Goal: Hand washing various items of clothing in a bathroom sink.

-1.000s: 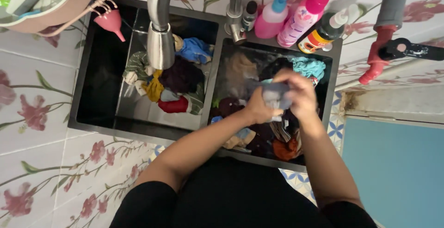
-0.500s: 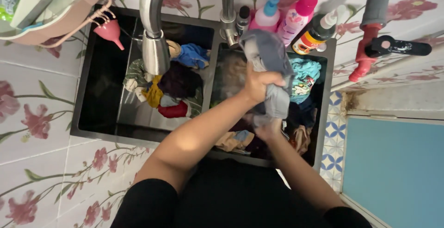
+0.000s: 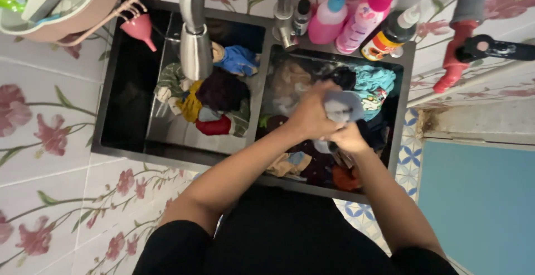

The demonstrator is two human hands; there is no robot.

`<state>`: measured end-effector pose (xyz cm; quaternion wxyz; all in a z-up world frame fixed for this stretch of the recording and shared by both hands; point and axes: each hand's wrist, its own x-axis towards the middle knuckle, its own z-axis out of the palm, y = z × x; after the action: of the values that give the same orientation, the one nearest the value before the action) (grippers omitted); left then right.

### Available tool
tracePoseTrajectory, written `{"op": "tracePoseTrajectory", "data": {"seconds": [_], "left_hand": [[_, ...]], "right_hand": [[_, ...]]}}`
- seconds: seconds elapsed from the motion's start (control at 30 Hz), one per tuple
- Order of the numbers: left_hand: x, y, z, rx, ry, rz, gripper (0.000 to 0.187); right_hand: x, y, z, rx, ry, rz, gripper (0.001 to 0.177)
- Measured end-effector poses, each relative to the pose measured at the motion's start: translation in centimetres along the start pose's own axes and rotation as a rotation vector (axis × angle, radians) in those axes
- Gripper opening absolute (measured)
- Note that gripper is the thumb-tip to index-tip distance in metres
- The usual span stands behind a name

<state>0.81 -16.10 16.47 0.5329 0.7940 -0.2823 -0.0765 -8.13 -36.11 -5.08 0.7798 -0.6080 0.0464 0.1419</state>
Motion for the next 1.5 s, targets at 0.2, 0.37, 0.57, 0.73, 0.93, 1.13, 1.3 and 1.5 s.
{"op": "tracePoseTrajectory", "data": {"seconds": [0.2,0.37,0.57,0.73,0.93,1.13,1.3,1.5], "left_hand": [[-0.7,-0.5,0.7,0.090,0.115,0.026,0.074],[-3.9,-1.7,0.3,-0.284,-0.047,-0.007,0.070],[-6.9,-2.0,-4.7,-0.232,0.069,-0.185,0.061],[-9.8,-2.9,-10.0,-0.362,0.219,-0.062,0.063],[-15.3,-12.1,-14.2,0.079,0.810,-0.003,0.019],[-17.4,-13.4,-18.2,0.892,0.307,-0.669,0.102],[-18.5,-13.8,-17.8,0.689,0.346,-0.637,0.069],[-14.8,-11.4,-14.2,0.418,0.442,-0.243,0.032]], "right_hand": [[-0.9,-9.5,7.0,-0.129,0.172,-0.163,0.059],[-1.9,-8.5,7.6,-0.306,0.135,-0.293,0.042],[-1.6,-12.6,12.9,-0.265,-0.111,-0.170,0.071],[3.6,-16.9,15.4,-0.770,-0.290,-0.660,0.061],[13.8,-9.6,12.4,-0.596,0.152,-0.141,0.046],[19.9,0.3,8.7,-1.333,0.037,-0.067,0.057],[16.2,-6.8,13.7,-1.004,0.364,0.061,0.034],[14.0,-4.8,11.1,-1.523,0.259,-0.500,0.030]]}}
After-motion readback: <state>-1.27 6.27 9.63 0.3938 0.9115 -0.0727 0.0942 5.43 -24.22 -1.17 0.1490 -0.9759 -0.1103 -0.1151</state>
